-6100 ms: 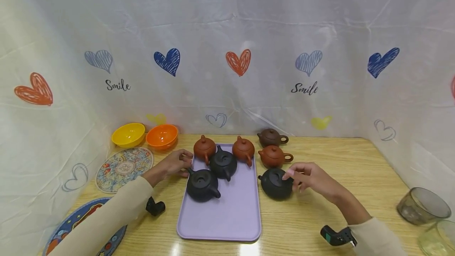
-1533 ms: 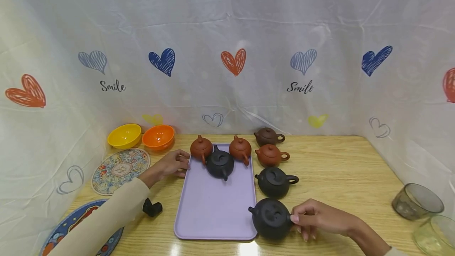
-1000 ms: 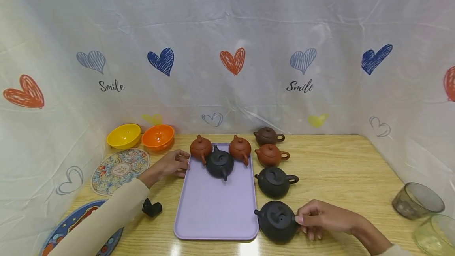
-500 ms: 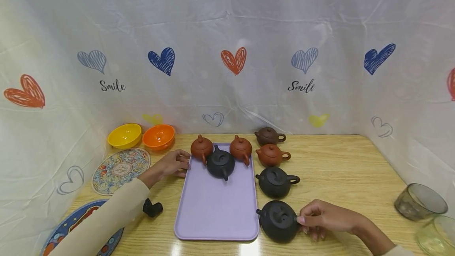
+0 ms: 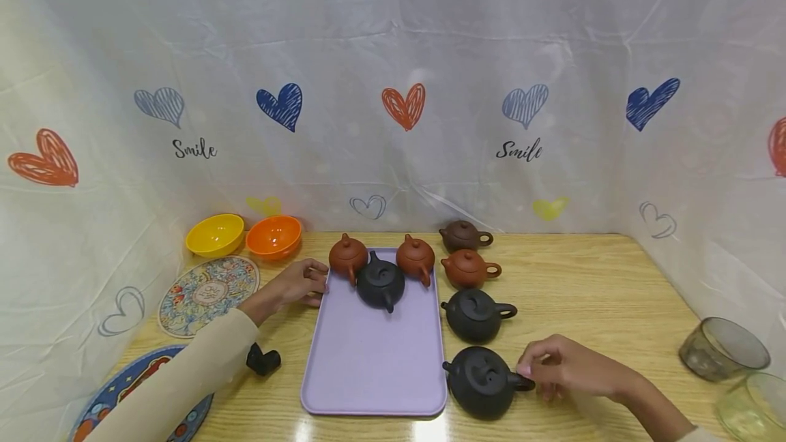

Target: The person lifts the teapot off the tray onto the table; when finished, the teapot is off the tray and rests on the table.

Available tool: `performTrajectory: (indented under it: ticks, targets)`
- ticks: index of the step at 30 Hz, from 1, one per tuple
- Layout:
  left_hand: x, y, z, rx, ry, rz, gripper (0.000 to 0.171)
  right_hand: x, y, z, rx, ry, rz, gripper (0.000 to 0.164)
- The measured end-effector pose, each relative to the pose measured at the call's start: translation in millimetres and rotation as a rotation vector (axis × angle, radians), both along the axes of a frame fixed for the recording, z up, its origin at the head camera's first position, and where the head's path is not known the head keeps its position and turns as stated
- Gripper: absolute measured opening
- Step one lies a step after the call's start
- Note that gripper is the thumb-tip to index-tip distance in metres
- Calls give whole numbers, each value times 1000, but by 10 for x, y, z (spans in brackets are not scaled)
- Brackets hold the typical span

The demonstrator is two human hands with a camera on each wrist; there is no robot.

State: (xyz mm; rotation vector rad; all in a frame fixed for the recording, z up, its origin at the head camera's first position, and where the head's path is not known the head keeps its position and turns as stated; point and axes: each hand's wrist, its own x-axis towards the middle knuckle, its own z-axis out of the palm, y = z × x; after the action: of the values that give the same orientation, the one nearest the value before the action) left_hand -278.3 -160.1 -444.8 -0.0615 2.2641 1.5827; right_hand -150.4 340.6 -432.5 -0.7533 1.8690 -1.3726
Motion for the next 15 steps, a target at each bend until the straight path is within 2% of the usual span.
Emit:
performTrajectory:
  ticks: [7,11,15]
  targets:
    - [-5,-1,-2,2,-1,5,43,-56,7,173,62,108,-81,27]
    - [-10,-8,-4,-2,0,1,44,-128,-113,256,83,183,-102,25]
    - [-5,-8,-6,-7,1,-4,44,-214,-295,326,79,217,-123,24]
